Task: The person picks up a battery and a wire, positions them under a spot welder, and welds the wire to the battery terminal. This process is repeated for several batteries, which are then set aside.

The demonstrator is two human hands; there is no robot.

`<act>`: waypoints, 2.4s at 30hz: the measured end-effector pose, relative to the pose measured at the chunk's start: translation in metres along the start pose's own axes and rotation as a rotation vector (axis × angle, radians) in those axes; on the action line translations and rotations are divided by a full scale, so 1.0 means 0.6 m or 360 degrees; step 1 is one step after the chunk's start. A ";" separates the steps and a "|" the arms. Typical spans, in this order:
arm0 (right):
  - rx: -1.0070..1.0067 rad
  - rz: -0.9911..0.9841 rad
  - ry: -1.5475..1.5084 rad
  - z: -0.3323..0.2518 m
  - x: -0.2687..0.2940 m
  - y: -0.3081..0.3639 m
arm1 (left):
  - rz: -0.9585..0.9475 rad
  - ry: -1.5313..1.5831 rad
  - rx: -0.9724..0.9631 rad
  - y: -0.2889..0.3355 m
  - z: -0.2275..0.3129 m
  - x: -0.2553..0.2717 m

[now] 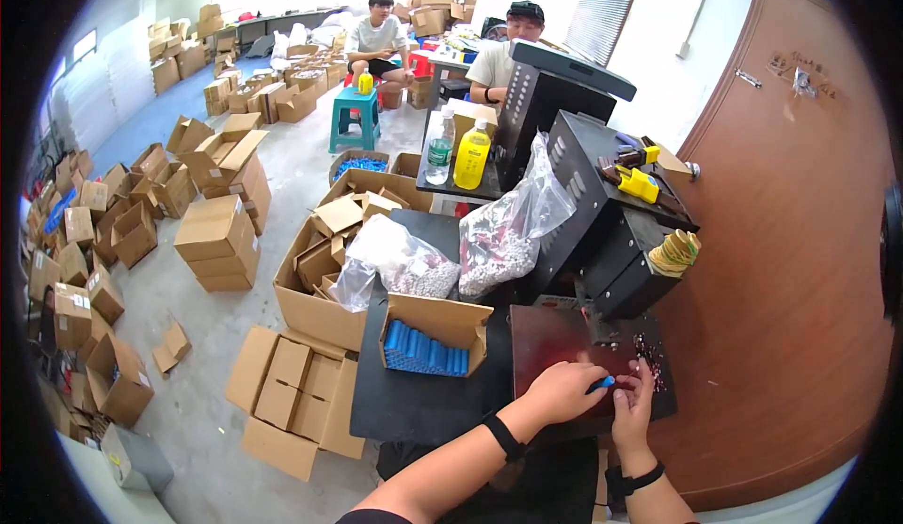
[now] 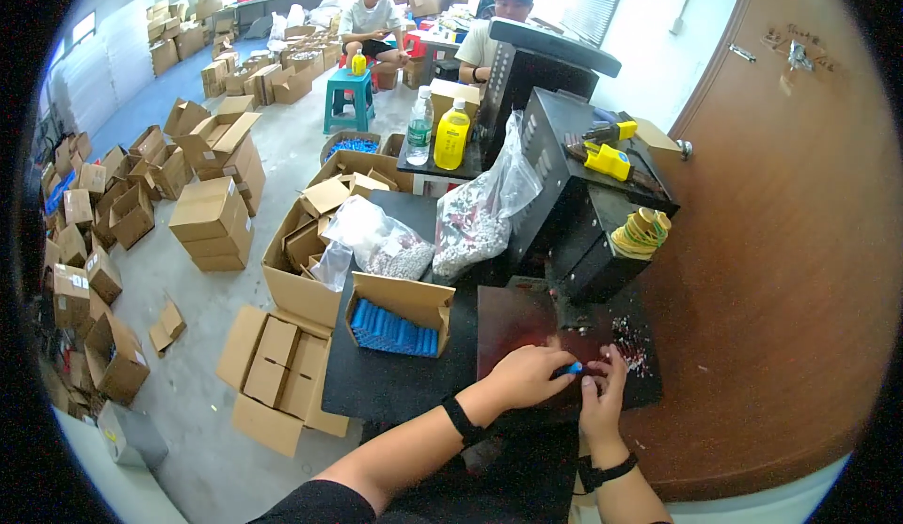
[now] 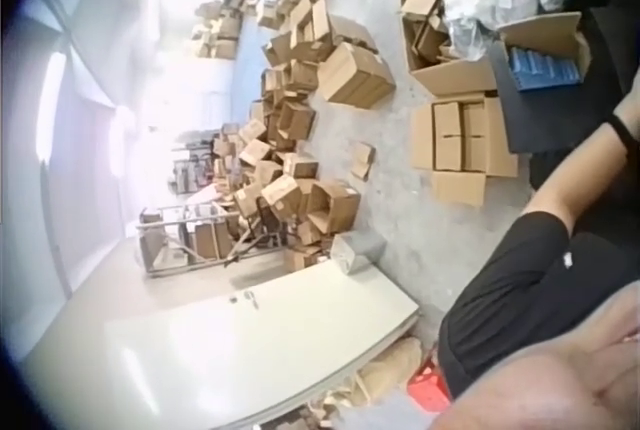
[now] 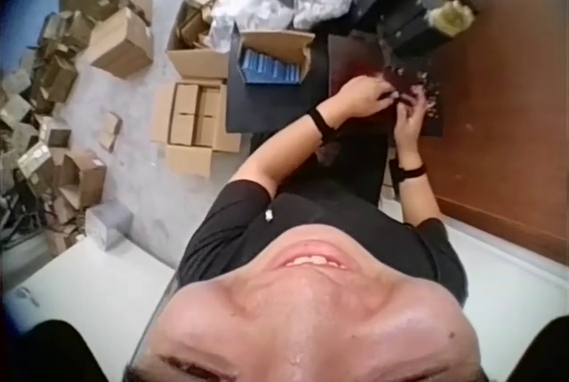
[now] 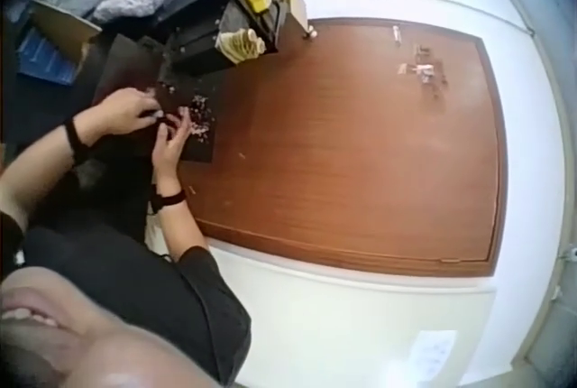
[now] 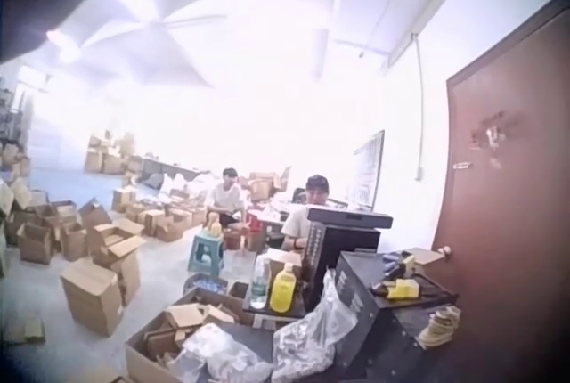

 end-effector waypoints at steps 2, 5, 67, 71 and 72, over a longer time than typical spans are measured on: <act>-0.0046 0.0054 -0.0134 0.008 0.014 0.001 | -0.0069 -0.0013 -0.0021 0.002 0.011 0.000; -0.0262 0.0071 0.0001 0.036 0.046 -0.001 | -0.0096 -0.0021 -0.0033 -0.002 0.021 0.009; -0.0102 -0.0128 0.0193 0.040 -0.019 -0.044 | 0.0250 0.0166 0.0441 0.005 -0.028 0.009; -0.0106 -0.0151 0.0081 0.057 -0.010 -0.052 | 0.0270 0.0124 0.0430 -0.001 -0.021 0.009; -0.0104 -0.0147 0.0078 0.063 -0.008 -0.051 | 0.0276 0.0123 0.0411 -0.002 -0.019 0.007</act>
Point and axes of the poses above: each hand's wrist, its own y-axis away from the middle knuckle, its own x-axis out of the back of the hand, z = x × y, the point moved 7 cm from there along -y, towards the middle knuckle, and after that the axes turned 7 degrees about -y, right-handed, at the moved point
